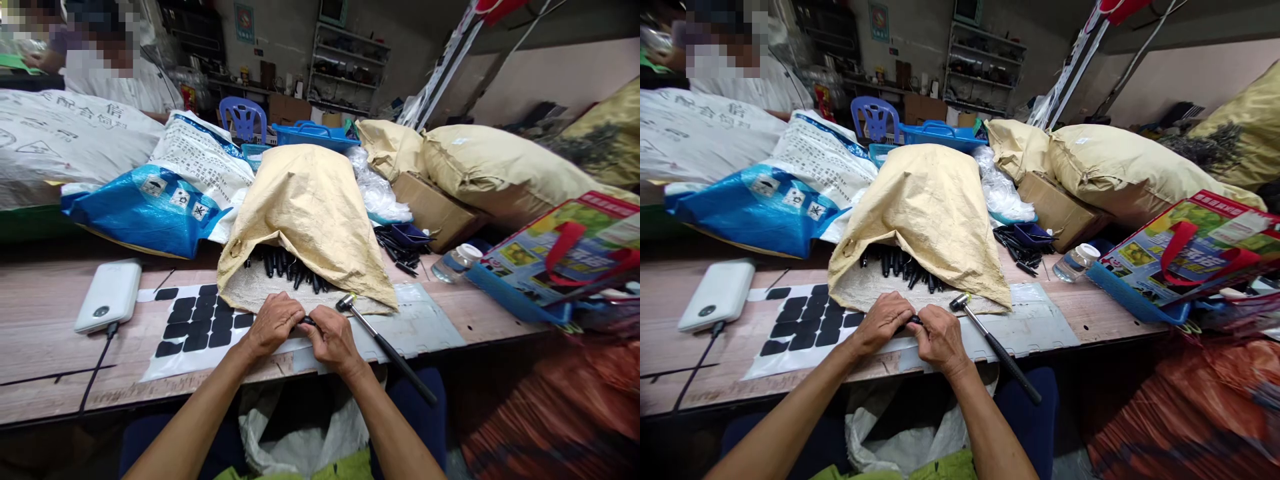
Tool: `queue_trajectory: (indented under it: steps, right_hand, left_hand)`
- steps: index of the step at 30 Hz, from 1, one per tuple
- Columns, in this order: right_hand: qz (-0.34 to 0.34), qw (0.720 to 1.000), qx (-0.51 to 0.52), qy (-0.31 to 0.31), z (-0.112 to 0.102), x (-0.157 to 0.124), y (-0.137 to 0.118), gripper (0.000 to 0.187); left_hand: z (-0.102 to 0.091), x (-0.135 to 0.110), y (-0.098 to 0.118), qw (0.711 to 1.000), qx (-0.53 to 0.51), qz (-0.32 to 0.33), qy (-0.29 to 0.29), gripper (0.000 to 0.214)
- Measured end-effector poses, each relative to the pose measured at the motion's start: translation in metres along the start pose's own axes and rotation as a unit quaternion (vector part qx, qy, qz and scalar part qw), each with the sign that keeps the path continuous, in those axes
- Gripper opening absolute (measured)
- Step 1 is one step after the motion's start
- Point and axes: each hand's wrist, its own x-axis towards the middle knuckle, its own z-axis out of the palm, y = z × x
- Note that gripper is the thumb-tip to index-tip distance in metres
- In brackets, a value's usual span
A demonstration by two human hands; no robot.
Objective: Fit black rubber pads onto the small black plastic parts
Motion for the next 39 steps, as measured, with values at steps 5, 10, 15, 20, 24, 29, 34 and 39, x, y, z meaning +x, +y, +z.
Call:
queue_trajectory:
  steps: [5,10,15,20,24,29,34,39]
  right_hand:
    - [0.028,1.000,0.007,-0.009,0.000,0.001,-0.003,0.020]
    - [0.038,0.999,-0.003,-0.021,-0.002,0.001,-0.006,0.022]
    - [0.049,0.999,-0.007,-0.015,-0.001,0.000,-0.005,0.021]
    - [0.047,0.999,-0.003,-0.021,0.002,0.000,-0.001,0.019]
    - [0.024,0.999,0.004,-0.028,0.004,0.002,0.004,0.019]
    - [0.012,1.000,-0.003,-0.028,0.005,0.003,0.009,0.021]
    - [0.028,0.999,0.000,-0.046,0.003,0.003,0.006,0.021]
    - [0.019,0.996,0.031,-0.077,-0.002,0.003,0.003,0.020]
  left_hand:
    - [0.000,-0.001,-0.003,1.000,-0.014,-0.017,0.012,0.049]
    - [0.001,-0.001,-0.004,1.000,-0.013,-0.027,0.005,0.047]
    - [0.003,0.000,-0.005,0.999,0.000,-0.033,0.001,0.048]
    - [0.003,0.001,-0.006,0.999,0.005,-0.035,-0.006,0.048]
    - [0.003,0.002,-0.006,0.999,0.021,-0.044,-0.011,0.046]
    - [0.002,0.003,-0.002,0.998,0.051,-0.043,-0.015,0.046]
    - [0.001,0.002,-0.002,0.998,0.039,-0.037,-0.015,0.044]
    - [-0.002,0.001,-0.004,0.999,0.003,-0.033,-0.021,0.047]
